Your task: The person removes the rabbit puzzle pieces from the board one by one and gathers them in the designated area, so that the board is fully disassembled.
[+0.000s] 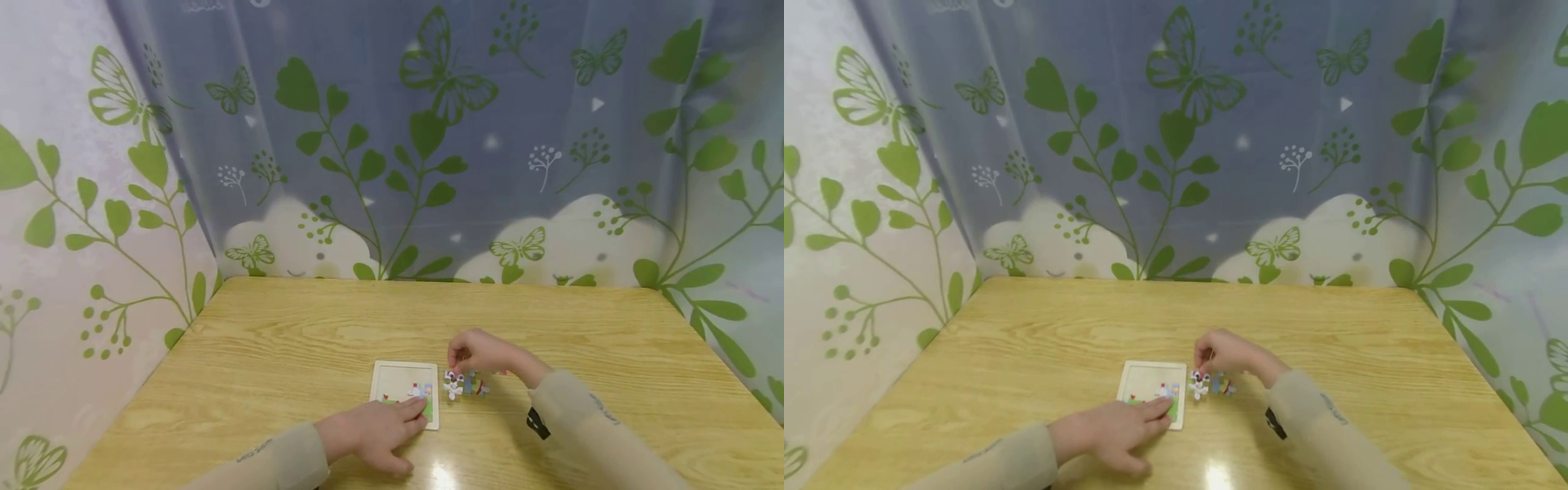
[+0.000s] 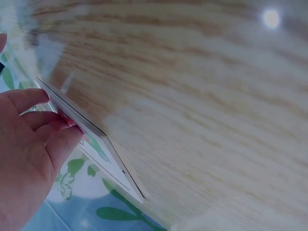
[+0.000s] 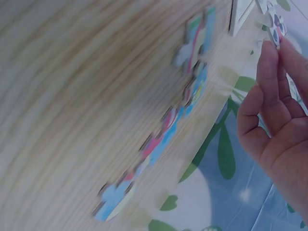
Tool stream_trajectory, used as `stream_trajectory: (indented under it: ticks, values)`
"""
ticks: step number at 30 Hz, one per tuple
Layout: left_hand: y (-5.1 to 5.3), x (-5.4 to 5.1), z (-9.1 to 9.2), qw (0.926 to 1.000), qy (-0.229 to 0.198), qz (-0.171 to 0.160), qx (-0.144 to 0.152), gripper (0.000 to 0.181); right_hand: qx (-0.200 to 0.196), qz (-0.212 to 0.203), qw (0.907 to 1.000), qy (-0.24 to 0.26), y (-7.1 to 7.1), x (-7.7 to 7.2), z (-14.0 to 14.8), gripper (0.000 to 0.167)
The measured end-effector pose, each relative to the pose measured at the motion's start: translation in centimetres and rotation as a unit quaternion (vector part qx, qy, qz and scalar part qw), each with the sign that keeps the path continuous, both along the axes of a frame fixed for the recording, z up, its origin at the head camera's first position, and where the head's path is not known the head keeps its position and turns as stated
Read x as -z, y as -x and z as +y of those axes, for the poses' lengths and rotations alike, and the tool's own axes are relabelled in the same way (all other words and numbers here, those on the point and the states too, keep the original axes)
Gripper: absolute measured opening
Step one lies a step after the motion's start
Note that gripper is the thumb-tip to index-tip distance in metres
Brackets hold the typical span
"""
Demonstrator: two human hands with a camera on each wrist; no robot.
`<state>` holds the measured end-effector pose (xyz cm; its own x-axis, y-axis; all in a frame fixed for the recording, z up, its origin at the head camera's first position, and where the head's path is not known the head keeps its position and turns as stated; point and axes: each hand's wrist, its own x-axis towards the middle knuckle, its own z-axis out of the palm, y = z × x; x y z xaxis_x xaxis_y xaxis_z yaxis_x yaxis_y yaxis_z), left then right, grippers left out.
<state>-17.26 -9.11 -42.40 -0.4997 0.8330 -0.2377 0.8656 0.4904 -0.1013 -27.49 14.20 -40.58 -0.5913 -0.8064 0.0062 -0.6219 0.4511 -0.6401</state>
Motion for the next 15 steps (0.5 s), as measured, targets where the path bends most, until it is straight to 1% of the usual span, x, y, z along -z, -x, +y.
stream_trajectory:
  ticks: [7, 9, 15]
  values:
    - [-0.1, -0.1, -0.1, 0.9999, -0.003, 0.011, 0.009, 0.07, 0.012, -0.025, 0.9996, -0.002, -0.4, 0.1, 1.8, 0.011]
    - [-0.1, -0.1, -0.1, 0.9999, -0.004, 0.008, 0.009, 0.07, 0.009, -0.021, 0.9997, -0.001, -0.5, 0.2, 2.4, 0.012]
    - [0.0, -0.1, -0.1, 0.9999, 0.002, 0.005, 0.012, 0.07, 0.017, -0.02, 0.9996, -0.013, -0.5, 0.4, 3.8, 0.013]
